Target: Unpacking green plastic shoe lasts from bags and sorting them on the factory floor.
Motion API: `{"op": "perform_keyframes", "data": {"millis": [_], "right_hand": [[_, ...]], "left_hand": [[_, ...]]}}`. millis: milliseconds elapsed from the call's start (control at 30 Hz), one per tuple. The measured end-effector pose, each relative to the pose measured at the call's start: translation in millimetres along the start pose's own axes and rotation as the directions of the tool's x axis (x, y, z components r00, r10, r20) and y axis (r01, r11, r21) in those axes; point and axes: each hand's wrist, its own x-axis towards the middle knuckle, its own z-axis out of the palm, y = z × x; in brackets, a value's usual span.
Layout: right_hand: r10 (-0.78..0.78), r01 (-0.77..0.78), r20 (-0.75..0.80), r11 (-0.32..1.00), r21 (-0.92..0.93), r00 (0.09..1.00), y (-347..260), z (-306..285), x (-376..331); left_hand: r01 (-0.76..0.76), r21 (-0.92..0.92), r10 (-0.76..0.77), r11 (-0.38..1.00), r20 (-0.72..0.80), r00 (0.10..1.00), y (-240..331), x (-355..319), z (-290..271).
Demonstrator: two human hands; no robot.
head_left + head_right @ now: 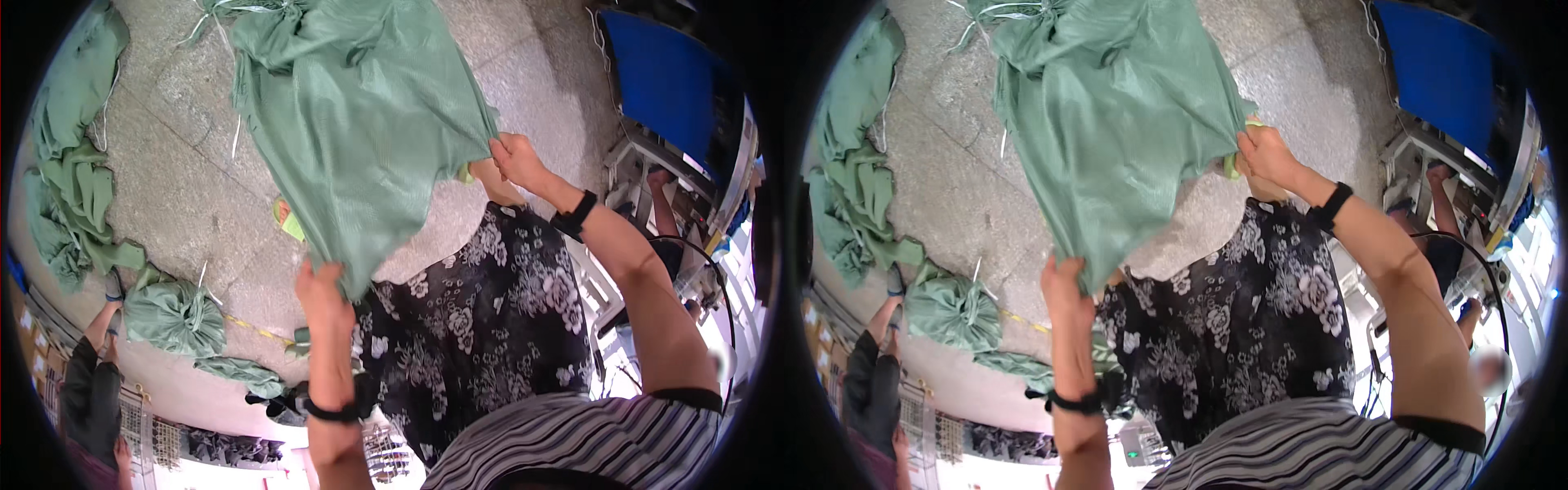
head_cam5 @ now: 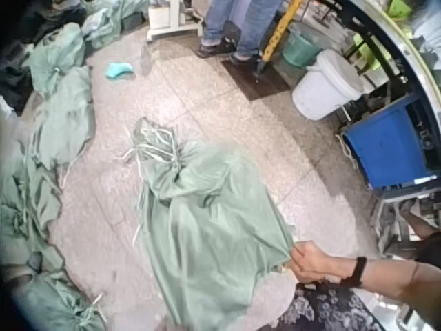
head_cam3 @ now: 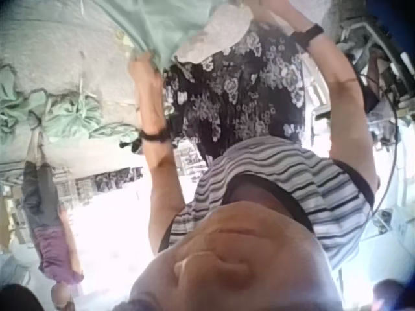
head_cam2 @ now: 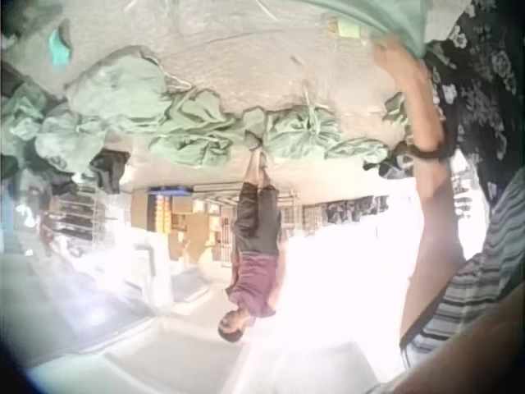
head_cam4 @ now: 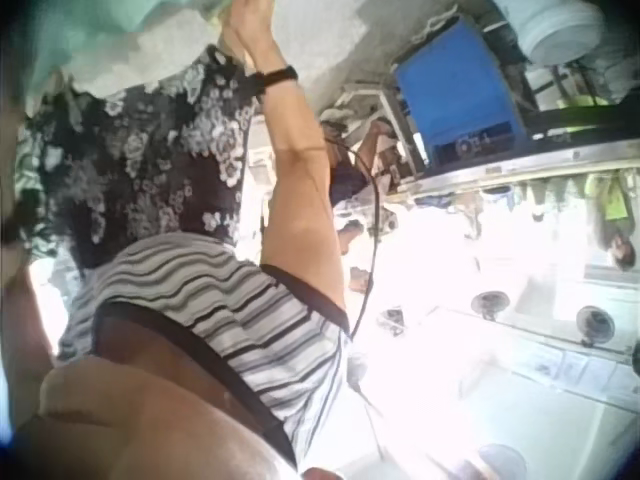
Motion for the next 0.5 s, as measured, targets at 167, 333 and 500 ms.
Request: {"op": "perform_keyframes", "data": {"millis": [167,333,500], "right_hand": [[0.139,-0.157,0.131,0.978,0.140,0.982,-16.7,-12.3,-23.2],[0.151,-0.170,0.082,0.923,0.345,0.985,-51.9,12.8,-25.1],[0.071,-0.145,0.180,0.886,0.440,0.981,-97.8,-70.2,-99.5]], "left_hand": [[-0.253,0.350,0.269,0.902,0.002,0.963,0.9,-72.3,-8.4],[-0.009,0.125,0.020,0.992,-0.088,0.996,-7.2,-79.0,17.6],[-0.167,0.201,0.196,0.965,-0.137,0.971,20.6,-175.5,-10.1]]}}
